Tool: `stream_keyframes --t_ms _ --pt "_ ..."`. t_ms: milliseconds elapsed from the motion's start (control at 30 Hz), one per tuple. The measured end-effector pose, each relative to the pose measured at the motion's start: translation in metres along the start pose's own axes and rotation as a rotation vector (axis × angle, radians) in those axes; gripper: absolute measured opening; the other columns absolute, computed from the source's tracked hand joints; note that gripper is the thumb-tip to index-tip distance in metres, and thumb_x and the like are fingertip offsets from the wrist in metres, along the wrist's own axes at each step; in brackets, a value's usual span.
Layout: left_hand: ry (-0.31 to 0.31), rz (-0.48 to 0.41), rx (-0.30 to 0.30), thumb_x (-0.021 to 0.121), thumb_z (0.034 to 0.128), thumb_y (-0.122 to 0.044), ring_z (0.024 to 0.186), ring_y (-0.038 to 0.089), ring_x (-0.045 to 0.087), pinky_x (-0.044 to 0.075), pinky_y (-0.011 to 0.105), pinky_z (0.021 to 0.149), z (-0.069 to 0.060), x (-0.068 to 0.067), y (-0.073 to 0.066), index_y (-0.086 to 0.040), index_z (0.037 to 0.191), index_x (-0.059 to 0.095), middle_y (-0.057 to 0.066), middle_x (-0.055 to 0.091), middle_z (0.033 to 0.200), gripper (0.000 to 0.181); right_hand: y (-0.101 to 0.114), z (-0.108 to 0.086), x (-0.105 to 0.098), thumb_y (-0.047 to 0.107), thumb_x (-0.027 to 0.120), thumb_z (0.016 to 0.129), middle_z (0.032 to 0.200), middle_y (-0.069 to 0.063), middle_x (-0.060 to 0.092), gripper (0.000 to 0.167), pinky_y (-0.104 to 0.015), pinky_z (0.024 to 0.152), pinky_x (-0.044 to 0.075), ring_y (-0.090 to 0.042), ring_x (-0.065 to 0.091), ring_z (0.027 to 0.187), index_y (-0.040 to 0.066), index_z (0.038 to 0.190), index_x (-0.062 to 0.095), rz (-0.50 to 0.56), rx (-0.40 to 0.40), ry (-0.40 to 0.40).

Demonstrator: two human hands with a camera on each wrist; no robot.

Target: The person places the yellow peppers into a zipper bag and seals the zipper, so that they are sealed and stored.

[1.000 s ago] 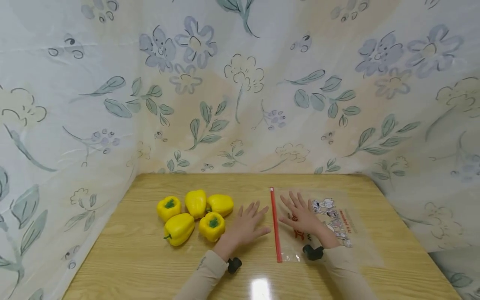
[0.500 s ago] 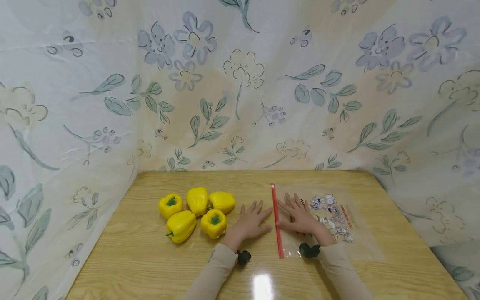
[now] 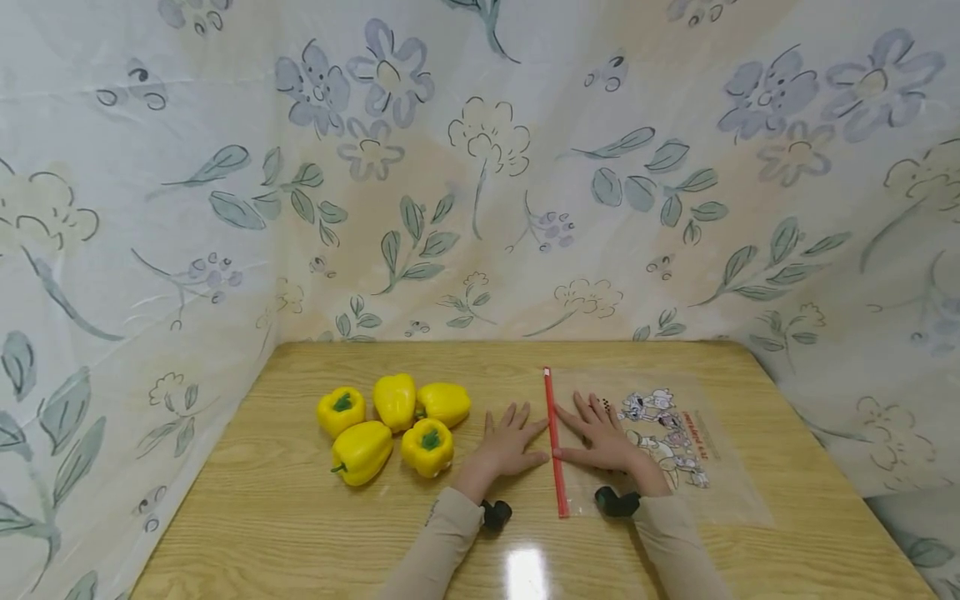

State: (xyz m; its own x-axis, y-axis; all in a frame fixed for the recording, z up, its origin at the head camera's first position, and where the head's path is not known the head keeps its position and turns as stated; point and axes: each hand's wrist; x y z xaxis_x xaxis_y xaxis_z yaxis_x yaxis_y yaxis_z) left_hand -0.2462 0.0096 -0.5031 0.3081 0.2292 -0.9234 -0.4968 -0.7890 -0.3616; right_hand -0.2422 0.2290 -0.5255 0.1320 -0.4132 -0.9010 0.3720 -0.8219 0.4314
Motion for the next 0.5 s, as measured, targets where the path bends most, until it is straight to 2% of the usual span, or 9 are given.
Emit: stream_keyframes --t_ms 367,500 --pt "-0.042 -0.046 -0.006 0.052 0.0897 -0.050 0.142 0.032 0.010 0.006 0.066 0.107 0.0016 0.0044 -0.0015 -0.028 0.142 0.037 0.010 0.017 0.154 0.058 0.0007 -0.0033 -0.0014 0.053 0.060 0.083 0.153 -0.021 0.012 0.075 -0.064 0.107 -0.001 -0.046 0.001 0.138 0.021 0.145 0.033 0.010 0.002 -0.009" --pt "-0.054 -0.038 -0.007 0.050 0.0903 -0.050 0.142 0.031 0.010 0.006 0.065 0.107 0.0002 0.0046 -0.0003 -0.028 0.142 0.037 0.009 0.017 0.154 0.057 -0.0001 -0.0014 -0.0007 0.053 0.058 0.084 0.153 -0.019 0.011 0.072 -0.064 0.107 -0.002 -0.044 0.000 0.139 0.023 0.145 0.032 0.017 0.002 -0.001"
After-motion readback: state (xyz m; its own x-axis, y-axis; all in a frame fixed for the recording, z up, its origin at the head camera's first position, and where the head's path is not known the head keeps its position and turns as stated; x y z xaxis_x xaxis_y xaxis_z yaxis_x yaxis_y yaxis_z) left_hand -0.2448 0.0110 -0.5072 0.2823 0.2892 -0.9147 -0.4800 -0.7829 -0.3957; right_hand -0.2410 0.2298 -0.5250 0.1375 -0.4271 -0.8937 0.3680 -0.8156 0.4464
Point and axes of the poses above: each hand's wrist, its own z-axis towards the middle knuckle, its own x-axis out of the palm, y = z × x
